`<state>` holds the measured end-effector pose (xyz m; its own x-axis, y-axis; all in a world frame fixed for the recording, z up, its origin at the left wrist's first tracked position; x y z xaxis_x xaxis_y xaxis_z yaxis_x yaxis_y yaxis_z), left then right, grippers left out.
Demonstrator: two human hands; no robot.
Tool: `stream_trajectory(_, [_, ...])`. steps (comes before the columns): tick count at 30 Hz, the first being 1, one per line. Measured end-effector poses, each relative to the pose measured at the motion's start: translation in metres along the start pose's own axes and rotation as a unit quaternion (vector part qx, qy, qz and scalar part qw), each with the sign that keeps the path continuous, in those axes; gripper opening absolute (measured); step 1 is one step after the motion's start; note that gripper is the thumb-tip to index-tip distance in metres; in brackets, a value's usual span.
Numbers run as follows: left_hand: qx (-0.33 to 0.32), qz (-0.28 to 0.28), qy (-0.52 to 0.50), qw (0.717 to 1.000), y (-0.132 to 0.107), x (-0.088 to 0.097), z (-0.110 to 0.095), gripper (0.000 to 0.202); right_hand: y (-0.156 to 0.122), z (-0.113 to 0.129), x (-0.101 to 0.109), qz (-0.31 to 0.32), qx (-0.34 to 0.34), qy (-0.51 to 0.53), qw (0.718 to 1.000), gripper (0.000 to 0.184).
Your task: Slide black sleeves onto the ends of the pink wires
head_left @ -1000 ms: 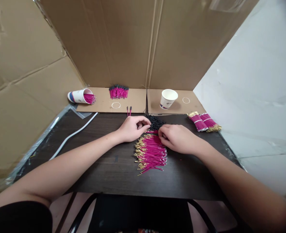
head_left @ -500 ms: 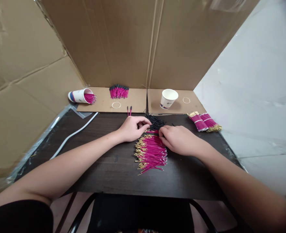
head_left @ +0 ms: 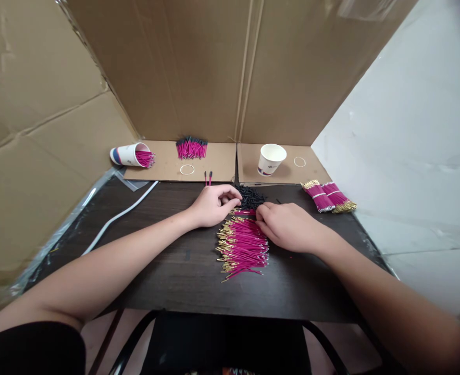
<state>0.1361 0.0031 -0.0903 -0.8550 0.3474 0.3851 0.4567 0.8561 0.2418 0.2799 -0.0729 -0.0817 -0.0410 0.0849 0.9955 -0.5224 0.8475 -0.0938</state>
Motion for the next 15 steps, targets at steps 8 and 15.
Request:
stream_trajectory(8, [0.01,0.008,-0.038,0.999,0.0002,-0.0018,0.0023,0.013,-0.001,0.0012,-0.0041,0.021,0.001,-0.003,1.0,0.025])
stream_trajectory(15, [0.003,0.01,-0.002,1.0,-0.0009,-0.0007,-0.0014,0.013,-0.0001,0.0009,-0.0032,0.016,-0.005,0.007,1.0,0.023])
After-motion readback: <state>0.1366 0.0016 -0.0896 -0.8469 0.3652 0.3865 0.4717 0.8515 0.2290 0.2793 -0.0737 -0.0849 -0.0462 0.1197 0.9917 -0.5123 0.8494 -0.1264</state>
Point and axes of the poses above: each hand's wrist, its own y-axis towards the middle knuckle, its own x-axis out of the back of the hand, z = x × y, the point moved 10 cm from there along y, towards the middle knuckle, and after that the axes turned 4 degrees about -z, right-handed, at the moved point
